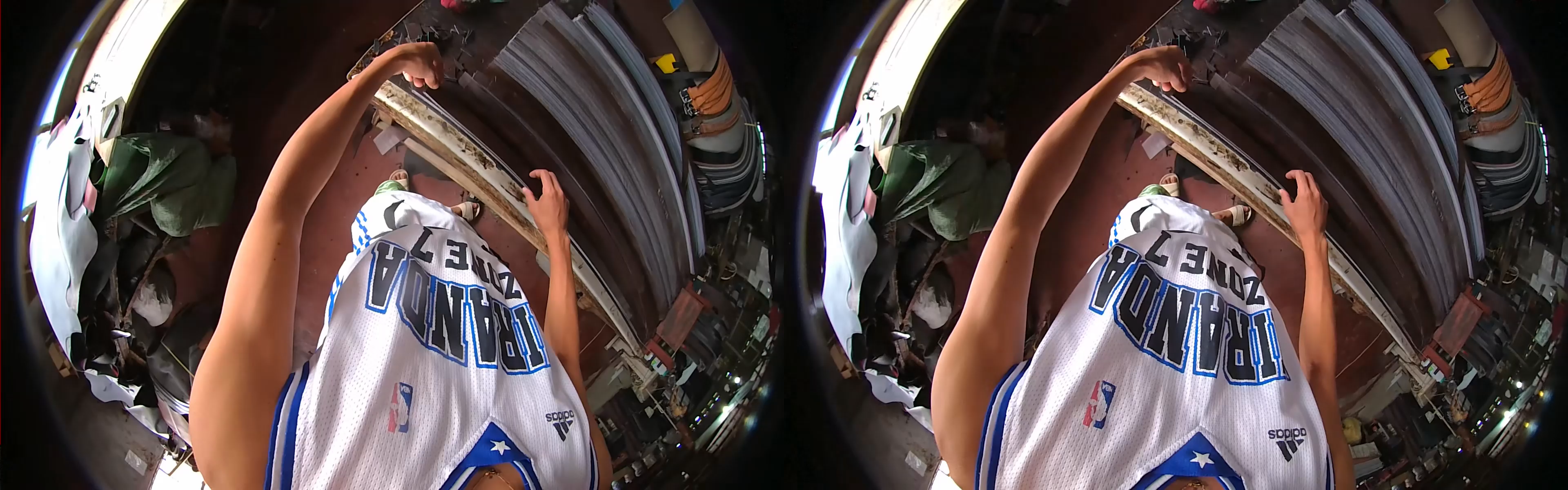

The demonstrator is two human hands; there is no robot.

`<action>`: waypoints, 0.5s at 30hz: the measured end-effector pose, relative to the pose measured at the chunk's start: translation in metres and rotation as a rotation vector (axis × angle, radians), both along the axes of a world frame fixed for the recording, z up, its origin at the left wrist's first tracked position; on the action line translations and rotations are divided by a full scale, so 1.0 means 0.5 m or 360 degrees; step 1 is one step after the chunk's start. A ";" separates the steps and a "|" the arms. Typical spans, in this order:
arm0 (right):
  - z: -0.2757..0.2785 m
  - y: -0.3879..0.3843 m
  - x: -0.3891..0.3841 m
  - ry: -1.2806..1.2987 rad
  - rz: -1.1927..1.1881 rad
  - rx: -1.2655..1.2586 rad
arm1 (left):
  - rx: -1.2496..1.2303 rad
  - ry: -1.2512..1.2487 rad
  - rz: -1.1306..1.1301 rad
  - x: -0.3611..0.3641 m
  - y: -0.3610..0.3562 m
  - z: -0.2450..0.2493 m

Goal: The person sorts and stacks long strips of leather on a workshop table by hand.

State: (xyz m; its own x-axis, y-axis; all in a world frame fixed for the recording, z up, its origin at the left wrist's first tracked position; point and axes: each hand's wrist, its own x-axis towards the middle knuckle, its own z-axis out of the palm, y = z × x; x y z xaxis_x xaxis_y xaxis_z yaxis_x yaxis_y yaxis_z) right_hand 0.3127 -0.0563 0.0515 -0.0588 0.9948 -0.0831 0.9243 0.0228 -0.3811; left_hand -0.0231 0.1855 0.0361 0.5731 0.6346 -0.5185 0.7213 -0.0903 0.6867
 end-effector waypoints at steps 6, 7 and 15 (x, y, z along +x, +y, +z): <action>-0.013 0.086 -0.101 0.0368 0.0152 0.0257 | 0.0009 -0.0037 0.0012 0.006 -0.008 0.026; -0.013 0.111 -0.132 0.0417 0.0188 0.0302 | 0.0008 -0.0043 0.0001 0.005 -0.007 0.027; -0.028 0.210 -0.263 0.0333 0.0328 0.0256 | -0.0035 -0.0180 0.0129 0.006 -0.015 0.025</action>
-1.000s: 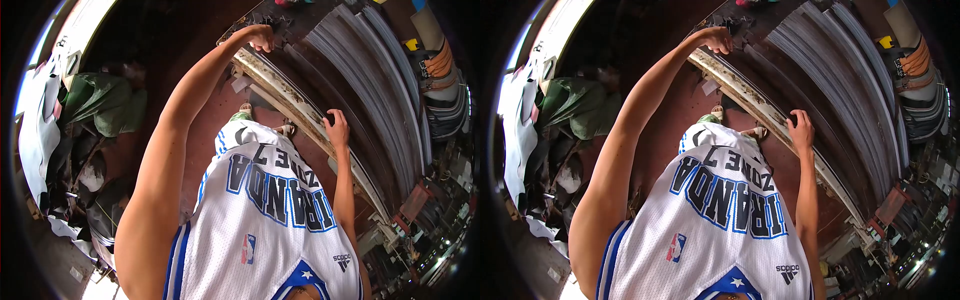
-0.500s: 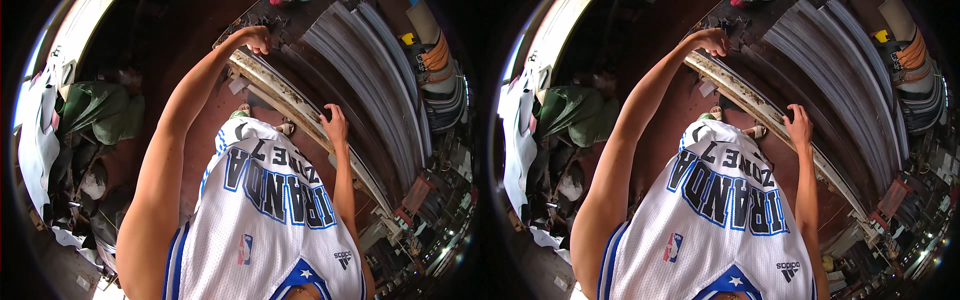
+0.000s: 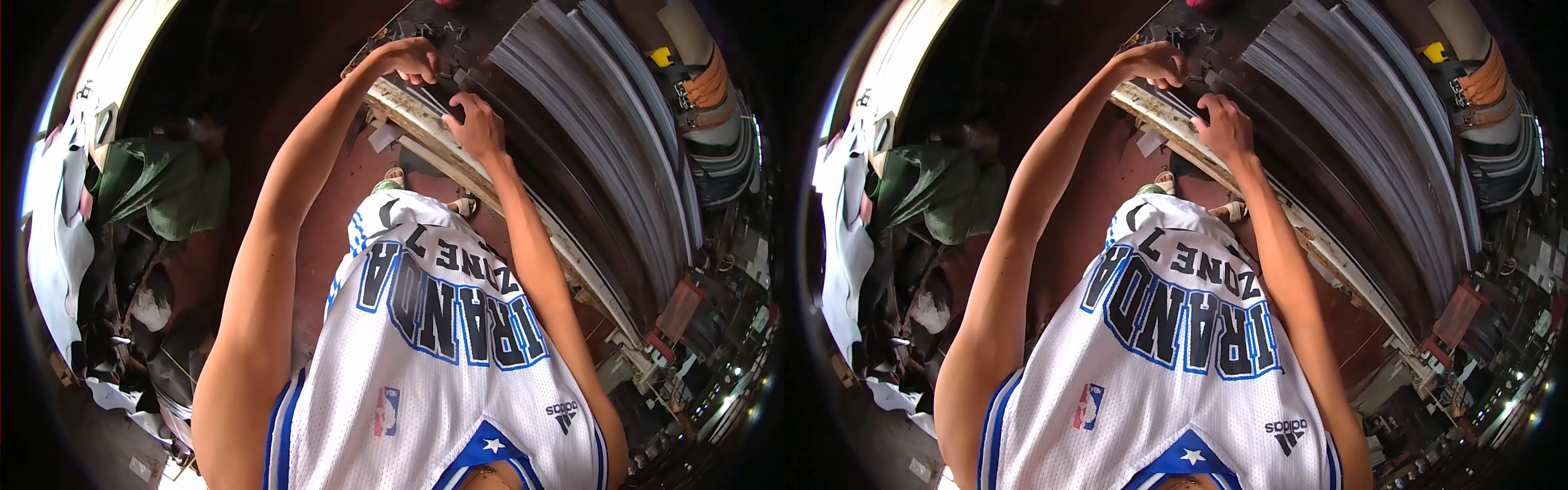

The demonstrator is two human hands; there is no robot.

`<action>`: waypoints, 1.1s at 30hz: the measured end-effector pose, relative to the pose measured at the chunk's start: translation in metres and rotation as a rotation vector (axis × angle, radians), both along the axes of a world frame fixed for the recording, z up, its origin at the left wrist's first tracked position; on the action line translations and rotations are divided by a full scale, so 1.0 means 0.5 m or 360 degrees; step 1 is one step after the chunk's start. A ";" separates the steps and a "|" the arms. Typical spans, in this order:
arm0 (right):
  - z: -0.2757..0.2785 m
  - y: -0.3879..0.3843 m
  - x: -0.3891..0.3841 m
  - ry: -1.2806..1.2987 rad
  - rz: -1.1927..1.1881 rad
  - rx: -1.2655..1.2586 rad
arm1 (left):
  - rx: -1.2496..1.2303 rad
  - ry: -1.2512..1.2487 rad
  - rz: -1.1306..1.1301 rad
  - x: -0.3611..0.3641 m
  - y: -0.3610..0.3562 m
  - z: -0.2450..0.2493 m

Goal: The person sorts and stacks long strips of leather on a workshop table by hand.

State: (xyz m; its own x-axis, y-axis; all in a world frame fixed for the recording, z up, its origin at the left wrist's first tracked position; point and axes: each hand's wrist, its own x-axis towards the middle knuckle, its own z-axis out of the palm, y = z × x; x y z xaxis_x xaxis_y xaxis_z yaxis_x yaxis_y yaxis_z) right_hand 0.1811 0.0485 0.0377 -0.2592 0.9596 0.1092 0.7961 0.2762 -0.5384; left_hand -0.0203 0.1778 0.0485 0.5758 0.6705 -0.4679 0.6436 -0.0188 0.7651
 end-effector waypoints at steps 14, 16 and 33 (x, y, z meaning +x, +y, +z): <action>-0.007 0.004 0.008 -0.0049 0.0006 0.0075 | 0.0043 -0.0220 0.0373 -0.045 -0.026 -0.056; -0.009 0.003 0.008 -0.0047 0.0012 0.0079 | 0.0315 -0.0204 0.0281 -0.047 -0.036 -0.071; -0.010 0.002 0.007 0.0024 0.0026 0.0180 | 0.0222 -0.0295 0.0395 -0.062 -0.042 -0.111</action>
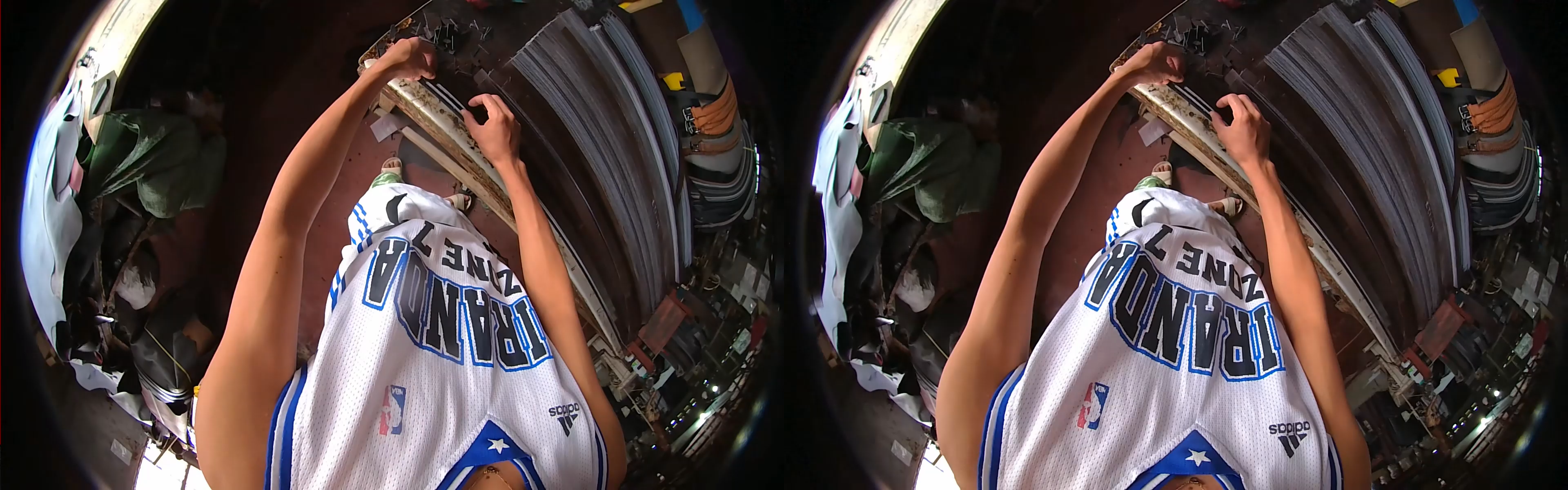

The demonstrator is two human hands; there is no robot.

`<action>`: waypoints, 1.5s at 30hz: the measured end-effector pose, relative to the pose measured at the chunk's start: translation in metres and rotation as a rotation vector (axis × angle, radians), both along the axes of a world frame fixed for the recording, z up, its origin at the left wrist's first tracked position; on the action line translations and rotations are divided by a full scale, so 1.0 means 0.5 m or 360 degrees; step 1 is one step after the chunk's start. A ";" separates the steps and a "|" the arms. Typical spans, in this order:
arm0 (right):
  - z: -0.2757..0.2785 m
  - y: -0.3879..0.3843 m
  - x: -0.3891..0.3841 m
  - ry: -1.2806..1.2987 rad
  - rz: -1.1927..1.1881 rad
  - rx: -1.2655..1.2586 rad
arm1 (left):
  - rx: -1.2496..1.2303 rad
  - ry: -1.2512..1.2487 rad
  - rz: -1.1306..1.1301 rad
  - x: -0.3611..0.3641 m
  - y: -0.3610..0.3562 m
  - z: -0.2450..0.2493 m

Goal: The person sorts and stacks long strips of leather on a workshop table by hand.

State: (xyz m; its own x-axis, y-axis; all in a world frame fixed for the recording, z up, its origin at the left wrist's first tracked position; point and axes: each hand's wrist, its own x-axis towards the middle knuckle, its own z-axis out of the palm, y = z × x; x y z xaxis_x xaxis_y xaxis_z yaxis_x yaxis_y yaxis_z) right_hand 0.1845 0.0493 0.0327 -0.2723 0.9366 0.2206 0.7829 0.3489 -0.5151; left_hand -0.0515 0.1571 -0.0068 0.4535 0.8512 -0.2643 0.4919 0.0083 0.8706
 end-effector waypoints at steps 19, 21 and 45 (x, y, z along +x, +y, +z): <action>-0.003 0.007 -0.022 0.0024 0.0009 0.0044 | 0.0020 0.0085 0.0035 -0.011 -0.007 0.022; -0.004 0.006 -0.022 0.0035 0.0015 0.0055 | 0.0006 0.0080 0.0045 -0.011 -0.007 0.021; 0.003 0.012 -0.038 -0.0027 -0.0010 -0.0060 | -0.0123 -0.0102 0.0088 -0.025 -0.004 0.009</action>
